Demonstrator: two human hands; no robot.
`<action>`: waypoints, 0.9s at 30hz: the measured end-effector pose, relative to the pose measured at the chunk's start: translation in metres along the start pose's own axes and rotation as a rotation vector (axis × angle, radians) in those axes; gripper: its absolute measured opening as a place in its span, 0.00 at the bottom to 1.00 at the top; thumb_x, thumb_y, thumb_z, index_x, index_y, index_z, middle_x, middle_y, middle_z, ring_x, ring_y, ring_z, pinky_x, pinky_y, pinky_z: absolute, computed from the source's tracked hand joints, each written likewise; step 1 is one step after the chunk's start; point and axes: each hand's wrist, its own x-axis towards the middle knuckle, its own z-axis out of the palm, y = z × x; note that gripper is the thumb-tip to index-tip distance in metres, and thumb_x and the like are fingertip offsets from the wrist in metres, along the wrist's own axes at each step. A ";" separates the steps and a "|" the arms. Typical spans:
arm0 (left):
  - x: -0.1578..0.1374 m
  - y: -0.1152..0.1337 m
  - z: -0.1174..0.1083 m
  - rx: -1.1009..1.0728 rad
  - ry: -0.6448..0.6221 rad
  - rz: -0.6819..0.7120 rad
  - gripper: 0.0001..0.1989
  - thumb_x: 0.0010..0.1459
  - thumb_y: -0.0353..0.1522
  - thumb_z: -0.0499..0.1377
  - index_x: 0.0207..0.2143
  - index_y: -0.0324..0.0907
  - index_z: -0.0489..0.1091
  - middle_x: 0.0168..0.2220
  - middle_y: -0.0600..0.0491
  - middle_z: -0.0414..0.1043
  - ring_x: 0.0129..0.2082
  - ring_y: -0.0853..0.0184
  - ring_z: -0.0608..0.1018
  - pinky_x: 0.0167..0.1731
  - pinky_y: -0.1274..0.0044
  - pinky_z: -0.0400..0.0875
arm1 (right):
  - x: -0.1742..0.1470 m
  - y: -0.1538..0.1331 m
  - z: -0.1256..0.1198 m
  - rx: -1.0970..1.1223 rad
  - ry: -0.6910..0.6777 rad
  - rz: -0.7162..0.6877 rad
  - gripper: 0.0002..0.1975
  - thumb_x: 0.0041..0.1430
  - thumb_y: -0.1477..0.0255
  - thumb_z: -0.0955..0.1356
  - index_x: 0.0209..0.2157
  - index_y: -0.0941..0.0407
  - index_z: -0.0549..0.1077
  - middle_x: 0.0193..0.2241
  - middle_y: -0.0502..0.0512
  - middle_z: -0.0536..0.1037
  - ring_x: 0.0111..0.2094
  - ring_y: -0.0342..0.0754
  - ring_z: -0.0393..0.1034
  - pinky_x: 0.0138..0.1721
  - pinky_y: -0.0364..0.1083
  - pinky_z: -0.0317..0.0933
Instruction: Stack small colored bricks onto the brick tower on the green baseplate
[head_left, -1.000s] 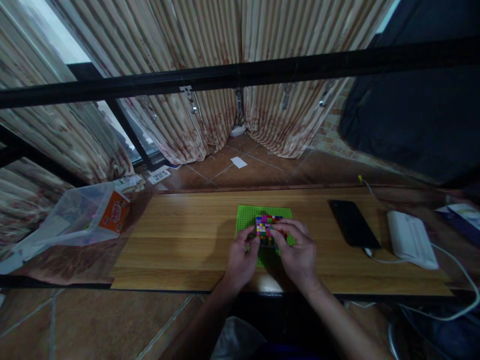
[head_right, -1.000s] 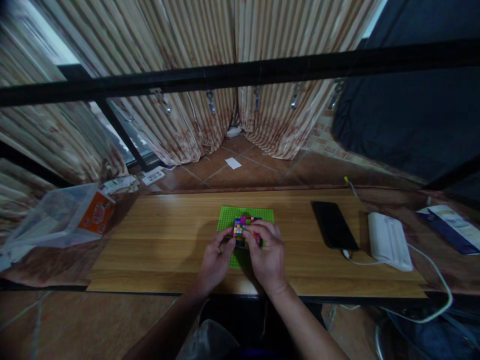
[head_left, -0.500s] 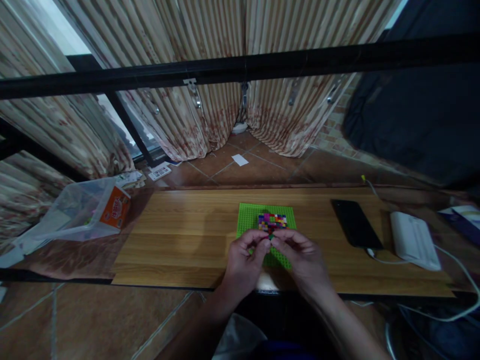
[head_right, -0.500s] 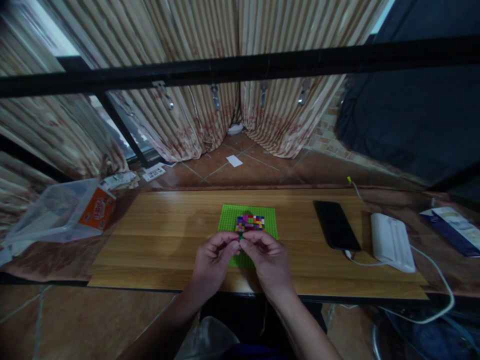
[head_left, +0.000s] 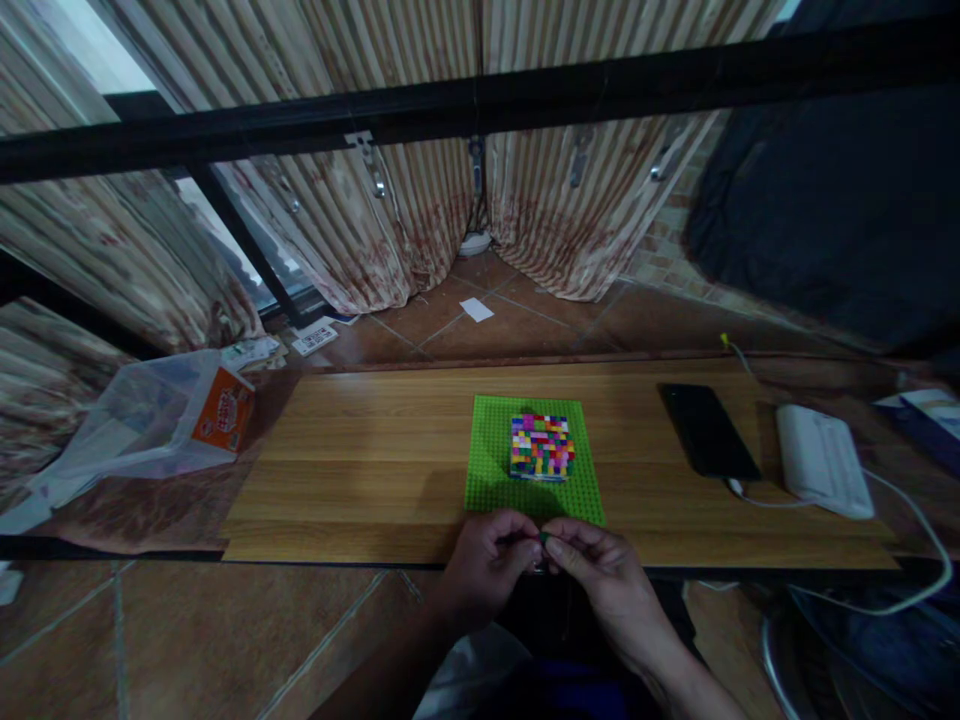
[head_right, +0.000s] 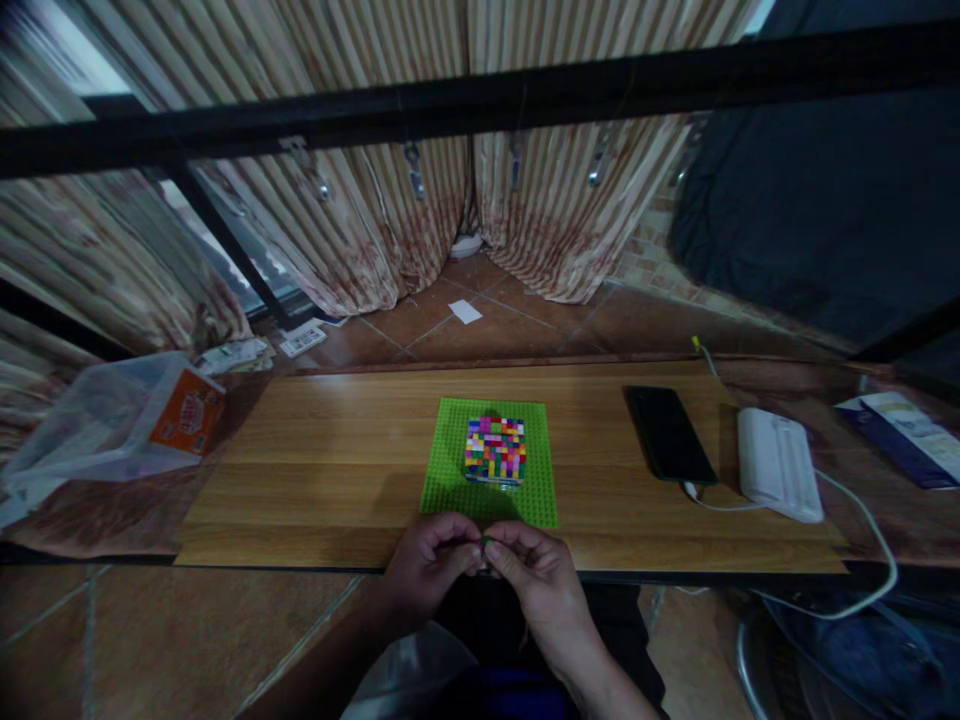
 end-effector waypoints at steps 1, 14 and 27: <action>0.001 0.002 -0.001 -0.005 -0.011 0.001 0.05 0.54 0.33 0.58 0.30 0.39 0.69 0.25 0.55 0.69 0.25 0.71 0.71 0.28 0.80 0.66 | 0.002 0.001 0.000 0.009 0.003 0.006 0.13 0.48 0.62 0.74 0.29 0.58 0.77 0.21 0.50 0.75 0.24 0.42 0.66 0.29 0.42 0.60; 0.024 -0.019 -0.018 0.029 0.263 0.092 0.08 0.58 0.37 0.56 0.36 0.42 0.68 0.32 0.55 0.69 0.32 0.71 0.72 0.34 0.79 0.66 | 0.057 -0.009 -0.004 -1.064 0.344 -0.861 0.09 0.61 0.72 0.66 0.38 0.53 0.78 0.35 0.56 0.75 0.36 0.48 0.66 0.37 0.48 0.63; 0.030 -0.026 -0.019 0.001 0.287 0.094 0.07 0.57 0.36 0.57 0.35 0.42 0.68 0.30 0.55 0.69 0.29 0.71 0.72 0.30 0.80 0.66 | 0.064 0.005 -0.002 -1.148 0.396 -0.966 0.05 0.60 0.74 0.67 0.34 0.56 0.76 0.34 0.55 0.75 0.36 0.48 0.68 0.39 0.48 0.65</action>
